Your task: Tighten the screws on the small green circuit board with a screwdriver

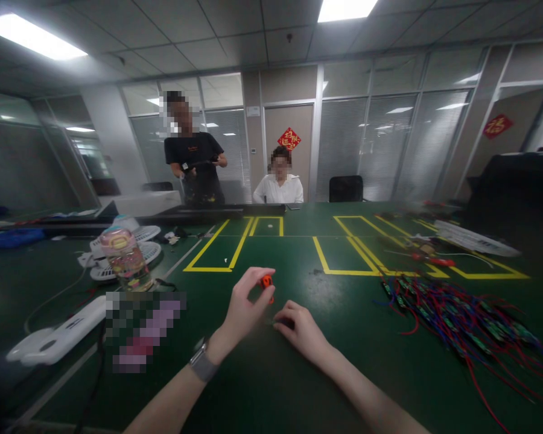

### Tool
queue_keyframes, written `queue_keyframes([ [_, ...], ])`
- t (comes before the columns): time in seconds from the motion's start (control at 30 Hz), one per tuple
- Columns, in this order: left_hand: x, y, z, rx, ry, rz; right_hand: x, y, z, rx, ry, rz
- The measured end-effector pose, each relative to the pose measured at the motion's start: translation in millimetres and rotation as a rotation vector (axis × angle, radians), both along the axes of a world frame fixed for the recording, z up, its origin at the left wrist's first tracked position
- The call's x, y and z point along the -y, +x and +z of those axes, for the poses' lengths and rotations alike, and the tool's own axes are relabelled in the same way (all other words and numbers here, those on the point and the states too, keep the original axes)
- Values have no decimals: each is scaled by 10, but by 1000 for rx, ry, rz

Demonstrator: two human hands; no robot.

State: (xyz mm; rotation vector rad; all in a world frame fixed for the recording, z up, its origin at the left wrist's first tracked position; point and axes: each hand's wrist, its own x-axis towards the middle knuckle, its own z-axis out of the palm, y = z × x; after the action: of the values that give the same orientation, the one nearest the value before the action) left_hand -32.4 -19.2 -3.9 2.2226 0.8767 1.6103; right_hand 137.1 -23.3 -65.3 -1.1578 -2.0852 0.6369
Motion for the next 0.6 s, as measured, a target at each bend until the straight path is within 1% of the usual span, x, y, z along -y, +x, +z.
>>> queue_keyframes([
  [0.07,-15,-9,-12,36,29,75,2,0,5,3,-5,-6],
  [0.13,-38,-27,-11,68,18,102,0,0,4,2,-7,-7],
  [0.17,-48,-36,-6,73,-2,88,-1,0,1,2,-7,-7],
  [0.3,-58,-60,30,77,-94,-48,-10,0,-15,-1,-11,-13],
  [0.33,-53,-59,36,80,-105,-62,-12,-1,-20,-4,-13,-14],
  [0.4,-41,-53,38,88,-102,-39,-16,0,-29,-6,-12,-14],
  [0.5,-40,-44,22,113,-88,36,-20,1,-37,-1,-12,-17],
  [0.53,-45,-43,16,121,-92,41,-21,2,-40,-1,-13,-17],
  [0.6,-57,-48,9,122,-110,7,-26,2,-48,-4,-14,-16],
])
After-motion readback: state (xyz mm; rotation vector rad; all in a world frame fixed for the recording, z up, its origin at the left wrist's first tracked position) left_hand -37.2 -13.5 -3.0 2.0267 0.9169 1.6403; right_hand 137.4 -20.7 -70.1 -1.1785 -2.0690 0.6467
